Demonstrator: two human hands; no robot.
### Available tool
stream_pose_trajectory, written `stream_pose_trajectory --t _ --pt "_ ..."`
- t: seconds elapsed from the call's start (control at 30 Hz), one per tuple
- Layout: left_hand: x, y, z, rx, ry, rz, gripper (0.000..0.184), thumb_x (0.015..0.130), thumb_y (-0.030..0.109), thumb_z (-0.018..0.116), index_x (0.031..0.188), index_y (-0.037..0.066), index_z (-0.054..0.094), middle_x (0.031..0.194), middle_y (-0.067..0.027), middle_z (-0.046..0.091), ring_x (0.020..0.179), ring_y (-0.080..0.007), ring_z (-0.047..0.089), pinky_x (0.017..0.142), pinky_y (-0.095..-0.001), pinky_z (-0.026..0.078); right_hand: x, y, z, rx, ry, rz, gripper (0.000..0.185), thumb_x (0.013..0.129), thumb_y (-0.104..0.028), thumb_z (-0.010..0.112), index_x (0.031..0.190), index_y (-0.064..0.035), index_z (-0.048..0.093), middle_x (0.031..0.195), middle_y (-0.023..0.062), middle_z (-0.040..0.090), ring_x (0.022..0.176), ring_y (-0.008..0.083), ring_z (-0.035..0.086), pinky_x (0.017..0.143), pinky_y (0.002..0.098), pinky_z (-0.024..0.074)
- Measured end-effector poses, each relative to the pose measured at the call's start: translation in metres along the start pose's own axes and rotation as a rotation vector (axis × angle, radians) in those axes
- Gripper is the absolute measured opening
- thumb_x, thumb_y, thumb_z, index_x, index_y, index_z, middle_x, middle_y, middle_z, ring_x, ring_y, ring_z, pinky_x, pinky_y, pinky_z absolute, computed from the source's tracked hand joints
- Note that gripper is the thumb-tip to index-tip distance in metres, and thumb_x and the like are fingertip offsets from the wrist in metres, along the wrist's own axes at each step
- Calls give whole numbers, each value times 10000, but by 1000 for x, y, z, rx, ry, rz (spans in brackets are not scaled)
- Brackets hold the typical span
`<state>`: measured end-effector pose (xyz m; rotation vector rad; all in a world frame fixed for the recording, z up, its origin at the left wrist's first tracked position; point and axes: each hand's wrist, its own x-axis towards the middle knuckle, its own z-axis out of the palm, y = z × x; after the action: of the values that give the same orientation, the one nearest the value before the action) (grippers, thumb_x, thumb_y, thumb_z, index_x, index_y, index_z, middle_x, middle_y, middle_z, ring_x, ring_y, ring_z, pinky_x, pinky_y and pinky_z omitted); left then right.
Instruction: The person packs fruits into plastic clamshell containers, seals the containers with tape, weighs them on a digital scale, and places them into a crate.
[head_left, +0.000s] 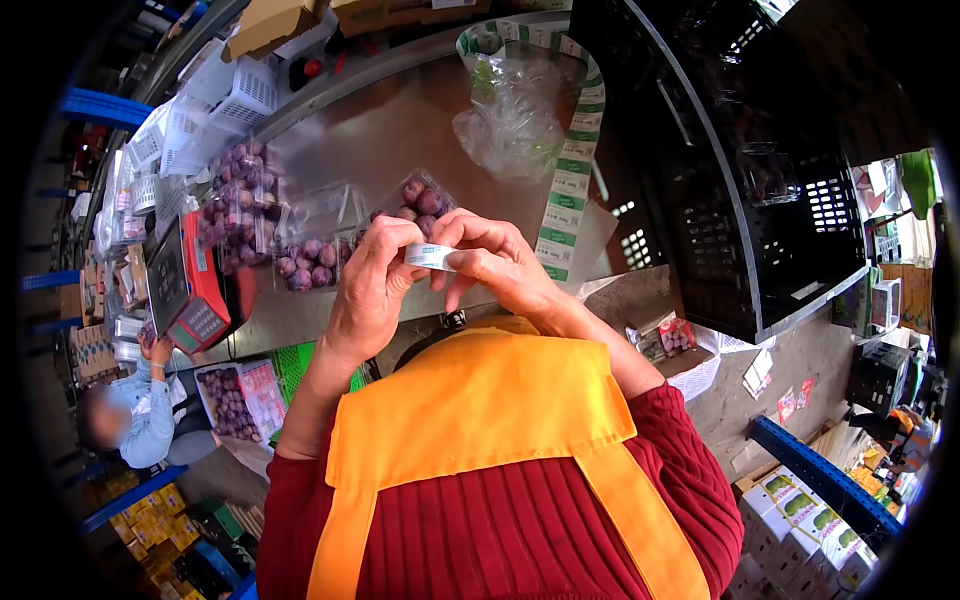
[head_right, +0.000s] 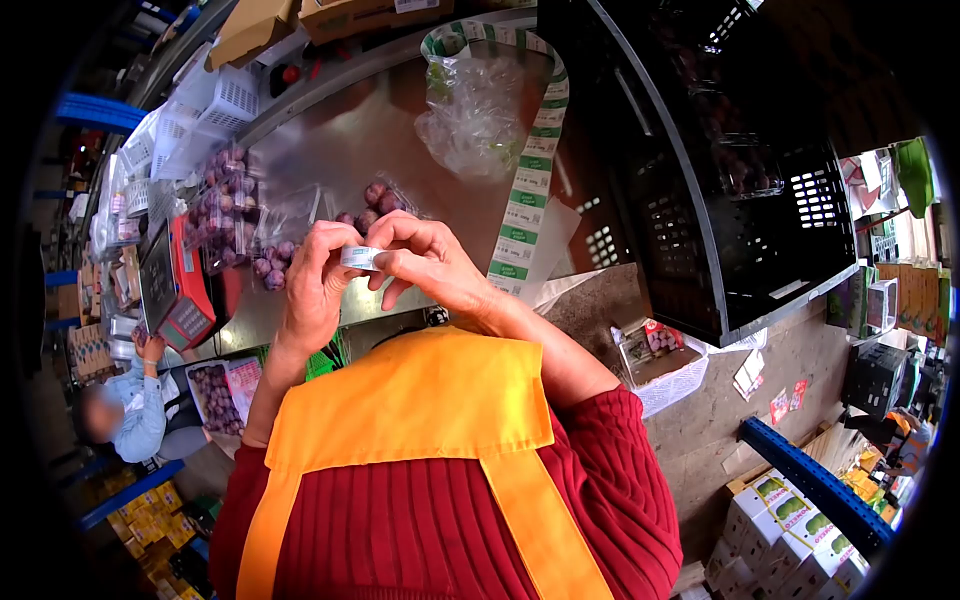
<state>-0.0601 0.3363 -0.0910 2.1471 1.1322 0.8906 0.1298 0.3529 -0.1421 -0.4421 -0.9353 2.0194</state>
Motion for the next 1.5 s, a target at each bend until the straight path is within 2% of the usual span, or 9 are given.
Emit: stream_pose_trajectory --t 0.13,0.23,0.33,0.47,0.67,0.87,0.97,1.3,1.5 --pt "-15 -14 19 -311 101 -112 169 1011 168 526 1088 20 497 992 -55 529 866 -139 544 759 -299 495 -1 4 3 -11 -16 -43 130 879 -56 542 927 34 622 1082 89 520 813 179 645 658 311 598" --pt "-19 -12 20 -371 143 -178 188 1015 188 520 1086 14 502 994 -56 534 853 -140 551 762 -302 497 -4 3 7 -6 4 -30 180 837 -18 508 947 49 635 1112 101 520 824 186 654 697 333 599" --pt "-16 -9 15 -202 129 -95 161 1001 148 534 1080 8 521 990 -74 540 848 -164 565 759 -300 501 -5 1 4 93 -20 11 237 815 -37 487 969 57 640 1127 124 544 769 188 664 680 325 586" --pt "-13 -8 7 127 100 90 166 932 21 581 1090 5 534 991 -112 546 850 -217 586 740 -315 510 -3 -10 3 -240 -39 26 207 855 -65 476 943 40 631 1089 117 588 614 168 641 598 284 541" --pt "-12 0 1 178 68 89 240 884 -61 584 1110 9 543 1000 -128 558 879 -261 603 727 -354 518 -3 -2 9 -72 -53 44 141 886 -55 455 936 22 562 1032 103 611 612 167 647 593 288 566" --pt "-17 1 4 174 99 80 269 866 -85 582 1114 9 542 1002 -131 557 871 -272 602 730 -356 521 -10 -3 11 172 -75 157 149 913 -63 463 1030 12 517 967 139 636 716 249 713 603 305 595" --pt "-17 2 5 188 90 96 301 844 -110 584 1115 13 539 1000 -132 558 872 -268 602 731 -356 519 -9 -3 10 65 -75 151 131 931 -64 483 1038 7 513 1040 124 604 754 241 716 596 309 596" --pt "-15 2 7 128 116 81 268 848 -97 590 1085 16 541 984 -125 563 878 -274 601 742 -350 511 -8 13 9 93 -80 31 137 930 -38 443 1034 16 512 970 141 620 804 256 717 661 322 605" --pt "-15 1 5 136 74 43 246 861 -77 586 1086 12 542 992 -130 568 883 -275 606 750 -357 514 -4 5 11 45 -2 142 143 957 -129 502 1004 6 521 958 115 617 800 241 720 632 315 601"
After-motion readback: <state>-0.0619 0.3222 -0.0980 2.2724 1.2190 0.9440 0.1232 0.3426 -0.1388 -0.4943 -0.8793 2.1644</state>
